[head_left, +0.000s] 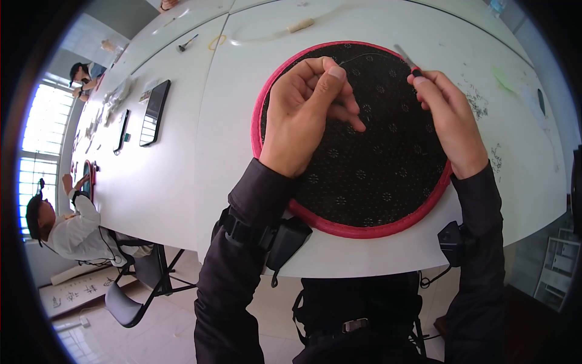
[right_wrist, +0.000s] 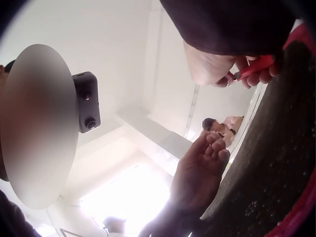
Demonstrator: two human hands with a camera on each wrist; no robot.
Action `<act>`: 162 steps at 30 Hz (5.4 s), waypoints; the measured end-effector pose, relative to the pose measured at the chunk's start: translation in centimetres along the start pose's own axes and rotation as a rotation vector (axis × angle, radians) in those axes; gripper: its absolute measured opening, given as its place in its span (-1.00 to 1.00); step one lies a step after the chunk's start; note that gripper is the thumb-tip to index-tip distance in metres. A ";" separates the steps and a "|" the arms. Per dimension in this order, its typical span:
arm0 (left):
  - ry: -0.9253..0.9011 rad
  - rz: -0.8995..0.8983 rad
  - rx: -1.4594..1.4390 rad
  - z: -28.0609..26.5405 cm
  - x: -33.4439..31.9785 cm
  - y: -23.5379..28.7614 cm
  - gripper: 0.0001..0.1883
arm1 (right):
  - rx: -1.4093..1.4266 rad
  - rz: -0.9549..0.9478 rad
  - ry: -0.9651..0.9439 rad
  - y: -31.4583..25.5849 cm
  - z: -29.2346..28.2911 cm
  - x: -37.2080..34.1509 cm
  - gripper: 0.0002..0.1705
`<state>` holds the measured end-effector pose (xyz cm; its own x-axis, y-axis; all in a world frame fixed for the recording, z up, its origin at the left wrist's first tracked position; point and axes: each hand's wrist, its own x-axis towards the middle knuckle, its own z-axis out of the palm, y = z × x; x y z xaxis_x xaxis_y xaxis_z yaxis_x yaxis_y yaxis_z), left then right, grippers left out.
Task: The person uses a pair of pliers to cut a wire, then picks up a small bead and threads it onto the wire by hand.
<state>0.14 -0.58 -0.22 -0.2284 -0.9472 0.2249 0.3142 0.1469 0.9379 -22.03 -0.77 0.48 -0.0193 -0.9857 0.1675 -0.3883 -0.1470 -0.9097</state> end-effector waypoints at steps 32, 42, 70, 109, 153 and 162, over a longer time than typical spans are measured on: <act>-0.175 -0.132 -0.031 -0.9 -0.5 -0.4 -0.84 | -0.252 -0.300 -0.151 -5.9 -4.8 -1.1 -0.72; -0.212 -0.135 0.060 -0.3 -1.1 -0.9 -0.79 | -0.519 -0.029 0.074 -7.7 -16.5 -7.2 -0.76; -0.237 -0.265 0.213 -1.6 -6.6 -4.1 -0.78 | -0.823 0.254 -0.194 10.8 -18.5 -15.8 -0.80; -0.116 -0.226 0.029 -2.0 -8.0 -2.6 -0.70 | -1.371 -0.171 -0.260 7.3 -18.2 -14.7 -0.38; 0.193 -0.344 -0.715 -3.8 -5.7 -0.2 -0.60 | -0.287 -0.385 -0.358 -7.8 9.1 -2.1 -0.78; 0.244 -0.327 -0.824 -3.7 -5.6 0.9 -0.61 | -0.470 -0.528 -0.642 -10.3 10.0 -0.6 -0.78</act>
<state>5.14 3.76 -1.60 -0.2499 -0.9535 -0.1682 0.8470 -0.2995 0.4391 -8.80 0.51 6.00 0.7194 -0.6793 0.1449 -0.5354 -0.6752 -0.5073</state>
